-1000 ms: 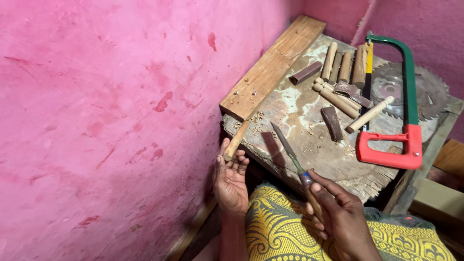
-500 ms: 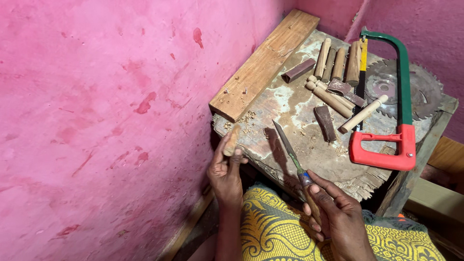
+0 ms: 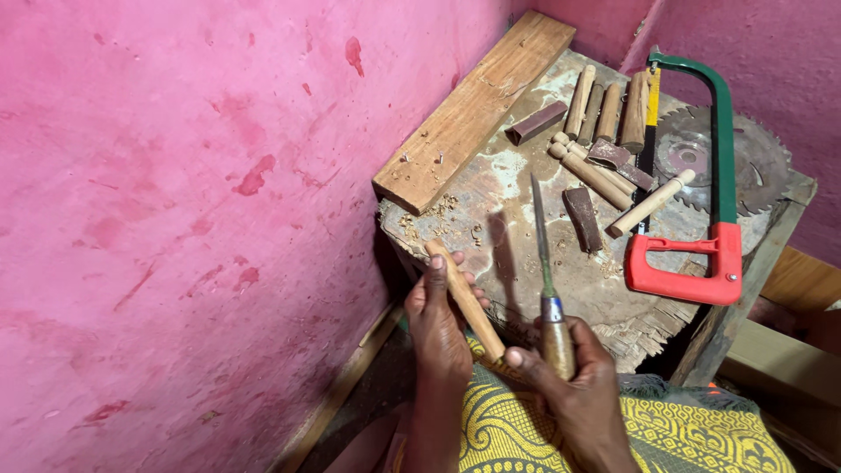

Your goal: The person carves a small cylindrical wooden piece using a chisel, shaping it into a tapered form. They periodically inspect the piece and continue carving, producing wood shavings on the workbench.

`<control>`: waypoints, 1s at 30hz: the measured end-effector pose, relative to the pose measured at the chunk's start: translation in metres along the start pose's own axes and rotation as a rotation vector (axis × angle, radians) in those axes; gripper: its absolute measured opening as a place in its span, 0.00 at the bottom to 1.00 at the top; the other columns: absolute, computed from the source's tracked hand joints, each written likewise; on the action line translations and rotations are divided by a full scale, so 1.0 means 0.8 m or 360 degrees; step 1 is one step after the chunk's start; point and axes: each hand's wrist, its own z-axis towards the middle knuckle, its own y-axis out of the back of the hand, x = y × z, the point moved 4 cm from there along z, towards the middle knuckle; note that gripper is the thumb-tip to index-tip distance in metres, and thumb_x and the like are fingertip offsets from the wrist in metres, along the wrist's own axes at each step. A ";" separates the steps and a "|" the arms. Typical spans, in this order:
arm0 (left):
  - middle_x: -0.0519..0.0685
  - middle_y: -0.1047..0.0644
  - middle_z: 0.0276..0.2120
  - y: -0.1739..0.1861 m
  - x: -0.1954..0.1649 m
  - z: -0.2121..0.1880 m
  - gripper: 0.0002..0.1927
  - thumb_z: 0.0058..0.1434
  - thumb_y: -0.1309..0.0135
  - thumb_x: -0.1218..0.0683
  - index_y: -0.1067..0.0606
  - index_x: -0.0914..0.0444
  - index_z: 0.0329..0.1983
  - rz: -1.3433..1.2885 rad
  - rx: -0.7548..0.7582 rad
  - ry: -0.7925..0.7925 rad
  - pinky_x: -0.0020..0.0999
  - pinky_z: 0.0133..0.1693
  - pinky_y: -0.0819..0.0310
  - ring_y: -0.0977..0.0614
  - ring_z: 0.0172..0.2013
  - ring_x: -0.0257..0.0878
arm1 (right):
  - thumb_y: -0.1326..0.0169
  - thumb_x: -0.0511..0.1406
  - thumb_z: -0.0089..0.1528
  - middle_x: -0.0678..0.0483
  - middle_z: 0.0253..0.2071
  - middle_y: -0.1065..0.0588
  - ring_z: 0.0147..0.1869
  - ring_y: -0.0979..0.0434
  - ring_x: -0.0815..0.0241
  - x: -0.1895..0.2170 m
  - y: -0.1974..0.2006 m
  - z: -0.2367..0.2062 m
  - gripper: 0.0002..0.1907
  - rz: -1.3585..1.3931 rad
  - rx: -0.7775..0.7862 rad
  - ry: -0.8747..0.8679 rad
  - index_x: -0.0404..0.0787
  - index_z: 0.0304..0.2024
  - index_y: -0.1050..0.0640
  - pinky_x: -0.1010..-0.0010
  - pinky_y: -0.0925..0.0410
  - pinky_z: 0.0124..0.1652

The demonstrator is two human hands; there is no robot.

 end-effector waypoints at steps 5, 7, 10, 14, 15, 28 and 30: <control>0.49 0.22 0.29 0.019 0.012 0.007 0.25 0.65 0.43 0.42 0.19 0.69 0.47 0.0121 -0.0208 0.0013 0.30 0.34 0.28 0.23 0.29 0.35 | 0.32 0.33 0.50 0.55 0.26 0.22 0.19 0.30 0.66 0.008 -0.015 0.000 0.19 -0.0065 0.0091 -0.0027 0.37 0.41 0.24 0.73 0.36 0.19; 0.49 0.21 0.30 0.026 0.012 0.012 0.24 0.65 0.44 0.42 0.19 0.69 0.47 0.0158 -0.0224 -0.0031 0.29 0.38 0.26 0.22 0.33 0.34 | 0.33 0.32 0.51 0.53 0.27 0.21 0.19 0.30 0.66 0.009 -0.025 0.000 0.18 -0.0043 0.0146 -0.0021 0.37 0.42 0.24 0.72 0.37 0.18; 0.47 0.19 0.33 0.035 0.016 0.017 0.21 0.63 0.44 0.44 0.20 0.66 0.47 -0.0054 -0.0221 0.0122 0.32 0.38 0.26 0.22 0.34 0.35 | 0.34 0.32 0.51 0.49 0.22 0.24 0.16 0.30 0.64 0.005 -0.050 -0.003 0.21 0.0074 0.0227 0.0014 0.37 0.44 0.26 0.71 0.37 0.16; 0.48 0.20 0.32 0.042 0.014 0.017 0.21 0.66 0.45 0.45 0.20 0.67 0.48 0.0091 -0.0133 0.0151 0.29 0.36 0.27 0.23 0.32 0.34 | 0.33 0.32 0.51 0.50 0.23 0.24 0.16 0.29 0.63 0.001 -0.073 0.004 0.21 -0.0093 0.0119 0.0042 0.35 0.44 0.27 0.70 0.35 0.16; 0.48 0.21 0.32 0.045 0.012 0.017 0.21 0.67 0.45 0.45 0.20 0.68 0.49 0.0129 -0.0117 0.0139 0.28 0.34 0.28 0.24 0.32 0.34 | 0.32 0.32 0.51 0.49 0.22 0.24 0.16 0.28 0.62 0.000 -0.078 0.008 0.21 -0.0161 0.0096 0.0024 0.35 0.44 0.26 0.70 0.35 0.16; 0.44 0.21 0.35 0.082 0.022 0.037 0.29 0.67 0.47 0.59 0.33 0.59 0.72 0.0325 0.0015 -0.0001 0.23 0.26 0.33 0.26 0.27 0.28 | 0.33 0.31 0.54 0.51 0.26 0.24 0.21 0.28 0.69 -0.016 -0.115 0.041 0.19 -0.0243 0.0214 0.0330 0.33 0.43 0.26 0.74 0.33 0.18; 0.47 0.20 0.33 0.083 0.021 0.041 0.28 0.68 0.49 0.57 0.32 0.59 0.72 0.0393 -0.0011 0.0064 0.22 0.26 0.30 0.25 0.27 0.28 | 0.32 0.32 0.55 0.48 0.25 0.23 0.18 0.30 0.65 -0.019 -0.114 0.041 0.19 -0.0225 0.0183 0.0140 0.33 0.43 0.26 0.72 0.36 0.17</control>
